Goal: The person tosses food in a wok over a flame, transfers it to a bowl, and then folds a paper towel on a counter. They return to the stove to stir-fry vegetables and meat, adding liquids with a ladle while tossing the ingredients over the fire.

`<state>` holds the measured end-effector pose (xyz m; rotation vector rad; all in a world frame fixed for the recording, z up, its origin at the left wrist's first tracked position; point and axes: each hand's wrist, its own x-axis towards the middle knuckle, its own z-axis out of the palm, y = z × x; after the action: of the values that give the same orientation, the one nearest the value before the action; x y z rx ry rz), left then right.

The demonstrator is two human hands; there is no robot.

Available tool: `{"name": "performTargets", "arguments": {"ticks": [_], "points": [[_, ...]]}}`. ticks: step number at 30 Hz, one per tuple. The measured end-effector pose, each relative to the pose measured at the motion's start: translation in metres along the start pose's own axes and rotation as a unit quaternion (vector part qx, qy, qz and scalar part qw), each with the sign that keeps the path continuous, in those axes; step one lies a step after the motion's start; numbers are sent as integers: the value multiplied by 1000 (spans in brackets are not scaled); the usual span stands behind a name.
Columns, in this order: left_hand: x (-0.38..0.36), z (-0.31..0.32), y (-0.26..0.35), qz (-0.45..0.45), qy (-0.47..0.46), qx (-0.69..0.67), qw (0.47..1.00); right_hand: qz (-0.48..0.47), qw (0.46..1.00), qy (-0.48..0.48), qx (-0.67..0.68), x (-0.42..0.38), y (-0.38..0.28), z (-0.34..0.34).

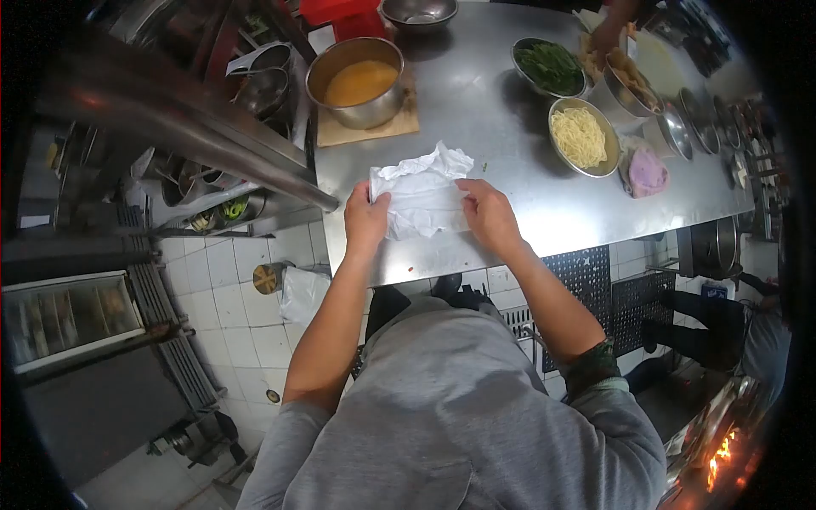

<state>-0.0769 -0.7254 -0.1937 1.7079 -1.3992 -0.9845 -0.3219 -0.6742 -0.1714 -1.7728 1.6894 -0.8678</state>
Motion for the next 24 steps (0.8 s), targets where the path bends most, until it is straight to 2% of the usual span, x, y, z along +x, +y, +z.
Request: {"name": "performTargets", "arguments": {"ticks": [4, 6, 9, 12, 13, 14, 16, 17, 19, 21, 24], "points": [[2, -1, 5, -30, -48, -95, 994, 41, 997, 38, 57, 6, 2, 1], [-5, -7, 26, -48, -83, -122, 988, 74, 993, 69, 64, 8, -3, 3], [-18, -6, 36, 25, -112, -60, 992, 108, 987, 108, 58, 12, 0, 8], [-55, 7, 62, 86, -156, -119, 977, 121, 981, 127, 83, 19, 4, 9], [-67, 14, 62, 151, -156, -96, 971, 124, 979, 128, 98, 18, 5, 9], [-76, 23, 64, 216, -156, -73, 961, 30, 976, 180, 118, 15, 4, 8], [-88, 40, 68, 298, -167, -50, 938, 86, 956, 141, 243, 16, 26, 10], [-91, 46, 68, 308, -177, -41, 934, 116, 939, 120, 302, 16, 40, 13], [-98, 52, 68, 325, -197, -25, 924, 211, 804, 105, 546, 20, 54, 17], [-97, 53, 67, 336, -213, -14, 917, 236, 730, 100, 634, 20, 49, 11], [-92, 48, 74, 369, -212, -4, 905, 278, 670, 94, 682, 19, 15, -13]]}}
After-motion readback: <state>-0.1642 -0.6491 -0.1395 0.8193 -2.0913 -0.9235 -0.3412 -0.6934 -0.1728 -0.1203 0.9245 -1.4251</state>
